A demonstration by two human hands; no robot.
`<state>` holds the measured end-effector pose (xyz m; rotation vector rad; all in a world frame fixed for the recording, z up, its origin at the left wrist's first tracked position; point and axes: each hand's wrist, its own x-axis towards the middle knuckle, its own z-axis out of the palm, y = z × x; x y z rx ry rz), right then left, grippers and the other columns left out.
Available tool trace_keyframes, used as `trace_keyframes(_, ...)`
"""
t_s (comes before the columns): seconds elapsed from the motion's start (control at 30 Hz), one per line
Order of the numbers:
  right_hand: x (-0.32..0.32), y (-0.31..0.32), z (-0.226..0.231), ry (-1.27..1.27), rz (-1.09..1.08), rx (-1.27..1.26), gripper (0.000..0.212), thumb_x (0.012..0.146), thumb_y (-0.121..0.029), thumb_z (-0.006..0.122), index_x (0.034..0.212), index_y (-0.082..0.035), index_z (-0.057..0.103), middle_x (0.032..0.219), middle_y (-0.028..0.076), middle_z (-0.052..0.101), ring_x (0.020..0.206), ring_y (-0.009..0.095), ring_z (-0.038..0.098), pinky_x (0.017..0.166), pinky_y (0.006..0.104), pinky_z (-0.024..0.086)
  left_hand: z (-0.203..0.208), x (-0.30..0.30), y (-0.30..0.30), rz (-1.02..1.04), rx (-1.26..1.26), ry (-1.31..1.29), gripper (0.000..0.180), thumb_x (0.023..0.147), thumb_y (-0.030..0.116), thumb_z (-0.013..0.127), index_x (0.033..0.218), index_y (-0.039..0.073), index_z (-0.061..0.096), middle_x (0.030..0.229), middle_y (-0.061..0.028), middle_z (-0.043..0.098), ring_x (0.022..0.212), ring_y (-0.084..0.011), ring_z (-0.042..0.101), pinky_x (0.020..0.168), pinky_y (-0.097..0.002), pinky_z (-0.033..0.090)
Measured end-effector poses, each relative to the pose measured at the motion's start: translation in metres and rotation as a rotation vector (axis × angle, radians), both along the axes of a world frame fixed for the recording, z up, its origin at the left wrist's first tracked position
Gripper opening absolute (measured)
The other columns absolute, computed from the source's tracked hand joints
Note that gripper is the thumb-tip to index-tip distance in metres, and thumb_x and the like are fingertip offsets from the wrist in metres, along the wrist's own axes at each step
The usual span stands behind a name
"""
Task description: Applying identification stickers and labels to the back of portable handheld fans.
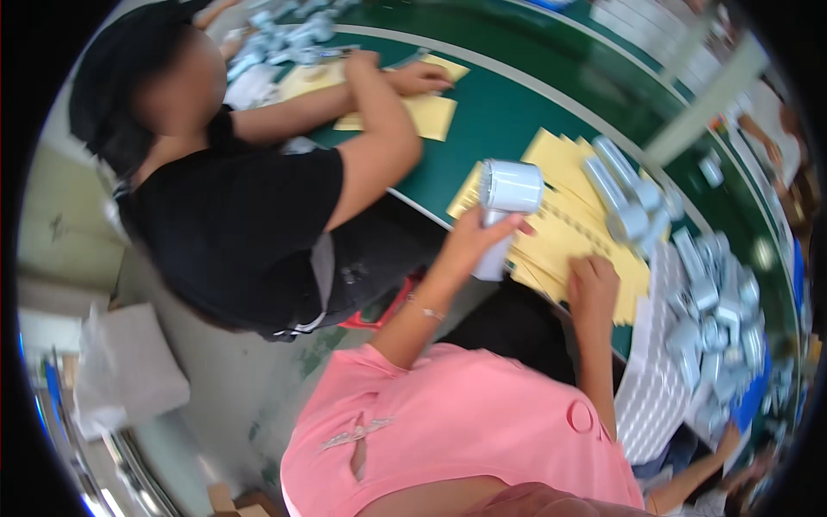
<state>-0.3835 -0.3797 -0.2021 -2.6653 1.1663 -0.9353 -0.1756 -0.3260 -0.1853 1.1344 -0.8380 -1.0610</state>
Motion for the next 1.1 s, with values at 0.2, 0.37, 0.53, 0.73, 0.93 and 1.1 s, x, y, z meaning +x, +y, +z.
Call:
trace_keyframes(0.2,0.003,-0.002,0.021,0.008,0.051,0.180,0.017,0.069,-0.001,0.061,0.086,-0.004,0.059,0.082,0.009,0.058,0.082,0.027,0.053,0.074,0.0362,0.039,0.006,-0.007,-0.015,-0.259,0.068,0.510,0.042,0.087,0.043,0.048,0.098,0.003,0.053,0.098,-0.0163,0.063,0.064,-0.0082,0.054,0.051,-0.0207,0.045)
trace_keyframes(0.37,0.005,-0.008,0.027,0.046,0.024,0.211,0.016,0.071,-0.001,0.061,0.087,-0.003,0.059,0.083,0.010,0.058,0.082,0.027,0.054,0.074,0.0362,0.039,0.003,-0.011,-0.030,-0.214,0.116,0.496,0.048,0.086,0.045,0.049,0.105,0.001,0.054,0.105,-0.0076,0.060,0.078,-0.0086,0.053,0.054,-0.0222,0.044)
trace_keyframes(0.53,-0.002,-0.009,0.039,-0.043,0.031,0.421,0.017,0.071,-0.002,0.063,0.088,-0.001,0.059,0.085,0.013,0.060,0.083,0.029,0.056,0.076,0.0361,0.043,-0.005,-0.016,-0.028,-0.202,0.165,0.518,0.049,0.084,0.047,0.050,0.104,0.003,0.055,0.091,-0.0028,0.059,0.080,-0.0096,0.054,0.057,-0.0244,0.045)
trace_keyframes(0.73,-0.004,-0.028,0.070,-0.429,-0.003,0.554,0.006,0.079,-0.001,0.058,0.084,0.000,0.059,0.081,0.004,0.059,0.079,0.010,0.056,0.073,0.0239,0.044,-0.004,-0.012,-0.005,-0.422,0.178,0.411,0.049,0.086,0.043,0.050,0.111,0.001,0.053,0.102,-0.0065,0.059,0.079,-0.0094,0.054,0.053,-0.0229,0.045)
trace_keyframes(0.93,0.052,-0.071,0.143,-0.757,0.117,0.212,0.015,0.077,0.000,0.063,0.091,0.000,0.058,0.092,0.003,0.056,0.076,0.007,0.054,0.066,0.0192,0.044,0.002,-0.016,0.025,-0.503,0.215,0.365,0.049,0.086,0.039,0.051,0.115,0.000,0.050,0.105,-0.0058,0.059,0.077,-0.0070,0.051,0.052,-0.0222,0.045)
trace_keyframes(1.1,0.041,-0.070,0.148,-0.735,-0.005,-0.097,0.019,0.075,0.000,0.064,0.093,-0.001,0.059,0.093,0.005,0.057,0.076,0.011,0.056,0.067,0.0222,0.047,0.004,-0.022,0.033,-0.509,0.240,0.345,0.045,0.086,0.036,0.051,0.113,0.001,0.051,0.105,-0.0049,0.059,0.077,-0.0059,0.050,0.051,-0.0197,0.043)
